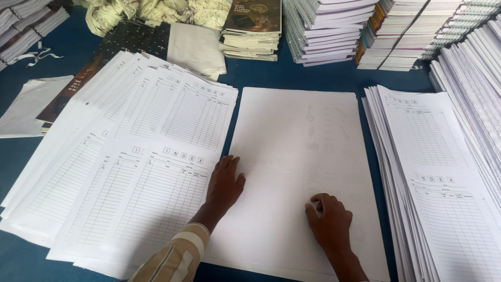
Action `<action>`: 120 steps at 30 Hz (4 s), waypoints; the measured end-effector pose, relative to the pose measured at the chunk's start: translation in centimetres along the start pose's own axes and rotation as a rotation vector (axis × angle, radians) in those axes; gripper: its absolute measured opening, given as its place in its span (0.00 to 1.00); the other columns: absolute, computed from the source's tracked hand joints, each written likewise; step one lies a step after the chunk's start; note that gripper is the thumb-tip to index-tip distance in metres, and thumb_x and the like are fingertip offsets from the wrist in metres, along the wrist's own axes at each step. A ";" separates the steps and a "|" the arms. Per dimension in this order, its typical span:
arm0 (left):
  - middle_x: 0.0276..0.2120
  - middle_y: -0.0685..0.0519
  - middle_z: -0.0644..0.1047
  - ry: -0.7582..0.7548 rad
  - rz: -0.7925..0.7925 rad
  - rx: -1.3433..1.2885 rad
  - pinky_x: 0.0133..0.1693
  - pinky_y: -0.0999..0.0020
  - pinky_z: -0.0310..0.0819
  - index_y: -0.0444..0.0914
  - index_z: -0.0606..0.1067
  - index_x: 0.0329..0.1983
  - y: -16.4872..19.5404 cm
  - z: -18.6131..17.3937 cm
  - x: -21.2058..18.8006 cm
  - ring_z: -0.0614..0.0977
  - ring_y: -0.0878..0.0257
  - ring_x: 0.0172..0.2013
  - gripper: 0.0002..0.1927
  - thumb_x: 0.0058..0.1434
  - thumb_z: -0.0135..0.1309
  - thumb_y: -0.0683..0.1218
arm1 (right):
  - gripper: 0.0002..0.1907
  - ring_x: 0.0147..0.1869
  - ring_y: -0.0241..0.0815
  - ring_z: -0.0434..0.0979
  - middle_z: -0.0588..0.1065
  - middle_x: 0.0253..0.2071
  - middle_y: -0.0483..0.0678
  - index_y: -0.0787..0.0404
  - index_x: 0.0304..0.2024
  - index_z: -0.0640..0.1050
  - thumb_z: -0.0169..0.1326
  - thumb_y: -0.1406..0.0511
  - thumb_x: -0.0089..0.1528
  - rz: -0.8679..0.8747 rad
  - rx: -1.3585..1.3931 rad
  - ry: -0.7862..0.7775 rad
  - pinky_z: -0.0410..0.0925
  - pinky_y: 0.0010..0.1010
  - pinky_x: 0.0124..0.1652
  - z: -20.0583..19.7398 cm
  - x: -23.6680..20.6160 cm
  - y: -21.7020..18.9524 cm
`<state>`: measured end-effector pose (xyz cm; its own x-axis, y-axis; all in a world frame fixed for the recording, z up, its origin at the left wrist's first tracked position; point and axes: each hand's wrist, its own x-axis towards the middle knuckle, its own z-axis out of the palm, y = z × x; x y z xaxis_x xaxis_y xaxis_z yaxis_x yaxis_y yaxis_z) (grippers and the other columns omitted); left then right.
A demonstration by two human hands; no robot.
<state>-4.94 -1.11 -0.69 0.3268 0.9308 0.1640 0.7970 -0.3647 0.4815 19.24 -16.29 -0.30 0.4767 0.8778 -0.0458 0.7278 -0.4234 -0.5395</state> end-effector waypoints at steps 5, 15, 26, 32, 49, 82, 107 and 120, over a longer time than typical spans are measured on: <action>0.68 0.39 0.64 0.022 0.014 0.108 0.66 0.48 0.54 0.33 0.69 0.63 0.0 1.3 -0.4 0.60 0.44 0.70 0.27 0.65 0.52 0.51 | 0.12 0.39 0.40 0.74 0.78 0.33 0.43 0.55 0.42 0.80 0.61 0.60 0.58 -0.022 0.007 0.024 0.60 0.42 0.46 0.0 -0.2 -0.2; 0.69 0.41 0.64 0.098 0.090 0.198 0.67 0.48 0.54 0.35 0.67 0.66 -0.6 1.8 -1.4 0.60 0.45 0.71 0.28 0.69 0.45 0.55 | 0.13 0.39 0.39 0.74 0.77 0.34 0.43 0.54 0.44 0.79 0.61 0.59 0.59 -0.014 -0.020 0.014 0.61 0.42 0.46 0.3 -0.2 -0.2; 0.69 0.41 0.65 0.137 0.102 0.201 0.67 0.50 0.55 0.36 0.68 0.66 -0.2 1.8 -1.5 0.62 0.46 0.70 0.27 0.69 0.45 0.55 | 0.19 0.48 0.49 0.76 0.75 0.51 0.57 0.60 0.53 0.78 0.55 0.58 0.63 -0.131 -0.123 0.050 0.70 0.43 0.44 -0.1 0.6 0.5; 0.69 0.42 0.65 0.114 0.081 0.194 0.67 0.49 0.54 0.36 0.68 0.66 -0.1 1.6 -1.3 0.61 0.47 0.70 0.28 0.69 0.44 0.55 | 0.24 0.55 0.53 0.75 0.71 0.59 0.62 0.62 0.61 0.74 0.50 0.56 0.66 -0.071 -0.296 0.068 0.75 0.41 0.47 -0.9 2.7 3.2; 0.69 0.43 0.64 0.097 0.061 0.188 0.67 0.50 0.53 0.36 0.68 0.66 0.2 1.6 -1.4 0.60 0.48 0.71 0.28 0.69 0.44 0.56 | 0.33 0.47 0.65 0.83 0.65 0.61 0.74 0.77 0.55 0.74 0.55 0.51 0.66 0.340 -0.222 -0.095 0.80 0.42 0.37 -6.5 8.8 4.0; 0.70 0.43 0.62 0.018 -0.079 -0.124 0.66 0.48 0.56 0.34 0.68 0.66 -0.2 0.1 -0.9 0.61 0.46 0.70 0.33 0.61 0.57 0.55 | 0.16 0.35 0.46 0.84 0.84 0.28 0.50 0.56 0.41 0.87 0.62 0.52 0.63 0.400 -0.128 -0.060 0.74 0.41 0.41 -9.7 11.9 8.1; 0.70 0.40 0.58 -0.056 -0.010 0.027 0.67 0.44 0.49 0.40 0.70 0.65 0.8 -0.5 -1.1 0.56 0.46 0.71 0.37 0.57 0.60 0.64 | 0.19 0.44 0.53 0.84 0.85 0.38 0.51 0.54 0.42 0.88 0.64 0.48 0.61 0.457 -0.302 0.014 0.75 0.46 0.46 -13.1 11.8 10.6; 0.69 0.41 0.61 0.016 0.034 0.060 0.66 0.46 0.51 0.42 0.71 0.65 0.7 0.1 -1.3 0.58 0.47 0.70 0.30 0.63 0.54 0.60 | 0.24 0.35 0.48 0.83 0.82 0.28 0.53 0.61 0.39 0.88 0.63 0.46 0.61 0.376 -0.183 -0.021 0.75 0.44 0.42 -13.7 12.5 9.0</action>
<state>-4.72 -2.62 -0.67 0.3463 0.9181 0.1930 0.8149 -0.3963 0.4230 38.51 -12.17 5.81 0.7171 0.6581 -0.2295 0.5815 -0.7464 -0.3236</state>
